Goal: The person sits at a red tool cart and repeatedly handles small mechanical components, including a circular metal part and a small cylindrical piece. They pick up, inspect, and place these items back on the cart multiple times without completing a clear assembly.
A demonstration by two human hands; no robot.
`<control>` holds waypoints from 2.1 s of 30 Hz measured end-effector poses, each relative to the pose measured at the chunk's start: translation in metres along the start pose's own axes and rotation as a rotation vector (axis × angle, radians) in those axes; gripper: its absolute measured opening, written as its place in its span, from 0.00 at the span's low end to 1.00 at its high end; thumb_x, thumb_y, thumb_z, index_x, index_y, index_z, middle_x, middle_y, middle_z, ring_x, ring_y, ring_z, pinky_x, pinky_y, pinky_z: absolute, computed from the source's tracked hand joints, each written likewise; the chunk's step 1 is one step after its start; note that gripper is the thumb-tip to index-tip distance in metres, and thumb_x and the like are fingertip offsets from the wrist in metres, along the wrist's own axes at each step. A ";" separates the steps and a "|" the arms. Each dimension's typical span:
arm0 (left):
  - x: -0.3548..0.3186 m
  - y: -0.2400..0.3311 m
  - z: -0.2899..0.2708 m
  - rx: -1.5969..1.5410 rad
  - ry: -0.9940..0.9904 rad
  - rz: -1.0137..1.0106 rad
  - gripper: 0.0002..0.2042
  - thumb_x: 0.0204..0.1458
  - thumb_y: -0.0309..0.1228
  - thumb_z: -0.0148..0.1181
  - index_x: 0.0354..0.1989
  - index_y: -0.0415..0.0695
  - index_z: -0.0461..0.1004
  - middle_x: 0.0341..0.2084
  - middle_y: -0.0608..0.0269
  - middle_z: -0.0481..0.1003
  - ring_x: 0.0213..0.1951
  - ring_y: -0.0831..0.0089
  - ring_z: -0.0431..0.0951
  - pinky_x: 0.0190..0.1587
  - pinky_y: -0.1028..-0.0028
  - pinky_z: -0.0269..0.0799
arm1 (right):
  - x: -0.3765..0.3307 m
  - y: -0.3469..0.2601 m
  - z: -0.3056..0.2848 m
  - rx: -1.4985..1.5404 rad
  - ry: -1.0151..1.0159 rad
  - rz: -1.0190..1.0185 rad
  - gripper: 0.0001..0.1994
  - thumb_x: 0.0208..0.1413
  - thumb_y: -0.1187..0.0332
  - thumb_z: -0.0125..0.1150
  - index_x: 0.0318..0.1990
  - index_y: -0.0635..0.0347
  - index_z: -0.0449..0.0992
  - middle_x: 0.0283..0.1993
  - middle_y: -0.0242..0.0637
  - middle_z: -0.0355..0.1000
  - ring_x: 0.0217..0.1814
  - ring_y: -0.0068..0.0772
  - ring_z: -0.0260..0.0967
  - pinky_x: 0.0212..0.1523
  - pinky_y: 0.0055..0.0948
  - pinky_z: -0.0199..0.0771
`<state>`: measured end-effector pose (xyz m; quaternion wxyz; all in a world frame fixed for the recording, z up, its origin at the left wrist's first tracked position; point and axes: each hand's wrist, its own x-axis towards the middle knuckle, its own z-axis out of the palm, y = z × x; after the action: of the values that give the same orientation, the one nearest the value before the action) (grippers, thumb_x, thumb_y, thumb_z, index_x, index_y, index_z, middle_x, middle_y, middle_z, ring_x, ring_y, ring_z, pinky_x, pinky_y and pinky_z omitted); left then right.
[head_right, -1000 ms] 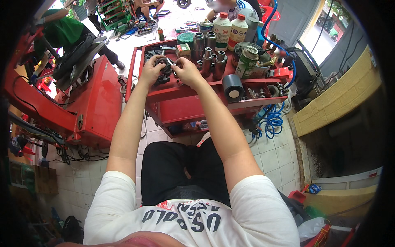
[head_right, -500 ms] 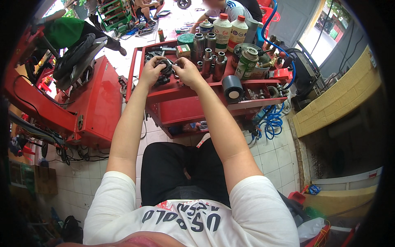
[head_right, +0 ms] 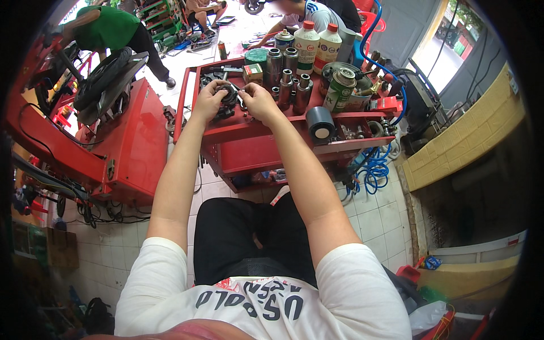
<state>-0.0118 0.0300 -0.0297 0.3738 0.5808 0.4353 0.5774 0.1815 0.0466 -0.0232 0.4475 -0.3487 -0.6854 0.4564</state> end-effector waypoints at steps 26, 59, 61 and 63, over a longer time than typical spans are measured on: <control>-0.004 0.005 -0.002 0.071 0.046 -0.011 0.13 0.57 0.27 0.64 0.50 0.40 0.77 0.36 0.63 0.80 0.34 0.78 0.80 0.32 0.78 0.76 | 0.000 -0.014 -0.006 0.110 -0.062 0.256 0.14 0.71 0.57 0.57 0.42 0.60 0.75 0.25 0.26 0.69 0.19 0.16 0.62 0.18 0.25 0.63; -0.005 0.012 -0.001 0.067 0.003 -0.018 0.12 0.58 0.23 0.61 0.50 0.39 0.76 0.38 0.59 0.81 0.38 0.76 0.81 0.42 0.76 0.78 | 0.008 0.002 -0.017 0.140 -0.145 0.309 0.13 0.68 0.60 0.60 0.48 0.62 0.74 0.30 0.29 0.72 0.24 0.17 0.64 0.22 0.25 0.63; -0.006 0.009 -0.003 0.039 0.012 0.011 0.12 0.57 0.25 0.62 0.50 0.39 0.77 0.37 0.59 0.82 0.37 0.76 0.81 0.41 0.75 0.78 | 0.004 0.000 -0.008 0.126 -0.093 0.199 0.15 0.69 0.56 0.58 0.44 0.61 0.75 0.29 0.28 0.71 0.22 0.17 0.63 0.22 0.25 0.62; -0.007 0.010 -0.005 0.046 0.018 0.001 0.12 0.57 0.25 0.62 0.50 0.39 0.76 0.37 0.59 0.82 0.37 0.76 0.81 0.41 0.75 0.78 | -0.006 -0.007 0.005 0.166 0.040 0.034 0.19 0.71 0.52 0.56 0.39 0.60 0.77 0.26 0.26 0.70 0.20 0.17 0.61 0.21 0.25 0.60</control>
<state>-0.0153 0.0197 -0.0230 0.3561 0.5843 0.4514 0.5727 0.1788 0.0380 -0.0193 0.4806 -0.3309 -0.6302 0.5122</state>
